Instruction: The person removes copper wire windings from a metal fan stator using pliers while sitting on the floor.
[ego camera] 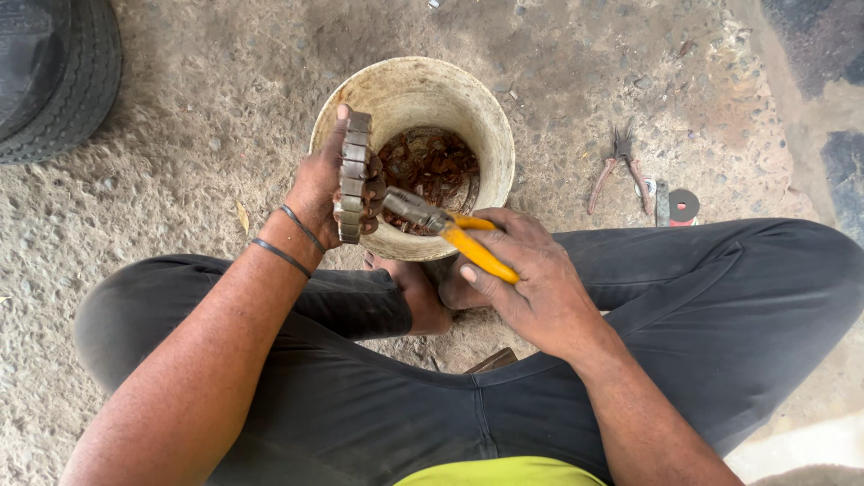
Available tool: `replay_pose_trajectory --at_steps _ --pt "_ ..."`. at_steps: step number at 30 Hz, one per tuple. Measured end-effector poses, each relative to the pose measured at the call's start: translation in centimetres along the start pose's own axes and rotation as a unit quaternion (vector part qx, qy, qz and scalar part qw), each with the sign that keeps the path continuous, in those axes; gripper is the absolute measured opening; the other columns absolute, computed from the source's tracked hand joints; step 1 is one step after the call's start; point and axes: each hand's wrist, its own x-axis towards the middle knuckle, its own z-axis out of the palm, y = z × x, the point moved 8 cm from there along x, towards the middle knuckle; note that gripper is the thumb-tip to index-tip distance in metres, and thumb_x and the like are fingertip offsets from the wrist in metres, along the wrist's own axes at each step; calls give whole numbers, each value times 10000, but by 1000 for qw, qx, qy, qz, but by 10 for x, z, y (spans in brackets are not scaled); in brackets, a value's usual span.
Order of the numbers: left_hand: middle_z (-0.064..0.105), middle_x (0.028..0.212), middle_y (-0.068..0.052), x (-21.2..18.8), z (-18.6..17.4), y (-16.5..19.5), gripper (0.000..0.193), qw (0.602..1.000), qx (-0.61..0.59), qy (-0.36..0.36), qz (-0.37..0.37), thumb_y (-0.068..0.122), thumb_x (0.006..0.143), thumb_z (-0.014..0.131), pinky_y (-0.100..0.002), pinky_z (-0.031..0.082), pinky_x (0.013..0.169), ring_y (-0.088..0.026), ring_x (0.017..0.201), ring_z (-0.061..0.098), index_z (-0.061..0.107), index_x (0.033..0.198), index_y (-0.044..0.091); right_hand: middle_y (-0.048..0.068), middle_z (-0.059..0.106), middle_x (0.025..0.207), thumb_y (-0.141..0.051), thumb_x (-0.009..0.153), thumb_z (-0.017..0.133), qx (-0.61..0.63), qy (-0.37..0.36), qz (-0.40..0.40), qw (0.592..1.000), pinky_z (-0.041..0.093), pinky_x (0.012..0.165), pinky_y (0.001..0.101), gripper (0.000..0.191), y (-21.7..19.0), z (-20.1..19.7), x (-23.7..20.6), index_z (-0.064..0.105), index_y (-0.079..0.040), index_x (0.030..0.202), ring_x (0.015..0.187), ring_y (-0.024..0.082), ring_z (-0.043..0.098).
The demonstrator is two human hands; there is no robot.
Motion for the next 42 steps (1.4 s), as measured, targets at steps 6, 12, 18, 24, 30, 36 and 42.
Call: replay_pose_trajectory --at_steps 6,12,18,24,30,36,42 --pt "559 655 -60 4 -2 -13 672 997 79 6 -3 766 848 596 -370 499 393 -161 463 545 654 883 97 151 585 1387 -272 929 725 -26 -12 -17 999 445 1063 500 400 -4 5 1 695 -111 1294 1290 338 557" --pt "608 1229 -194 11 -4 -14 922 981 187 56 -19 784 877 566 -527 560 851 -272 994 619 547 1364 1 148 632 1263 -259 946 727 -30 -55 45 997 519 978 451 398 6 13 1 642 -111 1305 1183 299 631" --pt "760 1102 -218 3 10 -6 850 981 193 30 3 688 875 541 -432 596 824 -284 937 731 685 1189 -88 228 593 1248 -97 838 695 27 -47 34 998 549 910 462 694 1 20 -1 406 24 1457 1125 366 647" --pt "754 922 -147 -4 19 13 752 977 191 11 94 646 934 567 -369 577 726 -211 800 681 728 991 -86 138 695 1008 -44 874 626 101 -90 66 989 574 813 410 408 18 50 -13 565 -19 1276 937 272 727" --pt "672 762 -56 -19 29 34 631 970 138 -29 198 622 985 521 -324 570 644 -157 673 626 675 821 32 81 584 879 -98 918 634 470 -202 192 838 462 568 269 393 20 101 -40 570 -34 1300 685 143 555" --pt "679 819 -28 -38 48 53 595 946 28 -156 282 662 1010 537 -312 553 691 -140 722 640 668 895 93 52 509 913 -190 964 701 787 -311 207 490 344 582 229 382 -23 114 -60 514 -57 1269 743 104 471" --pt "566 640 -48 -42 65 42 649 892 -246 -315 214 711 1023 484 -361 447 426 -198 495 525 599 780 120 47 524 911 -250 977 721 831 -347 179 396 347 584 252 357 -52 114 -52 545 -63 1224 738 116 488"
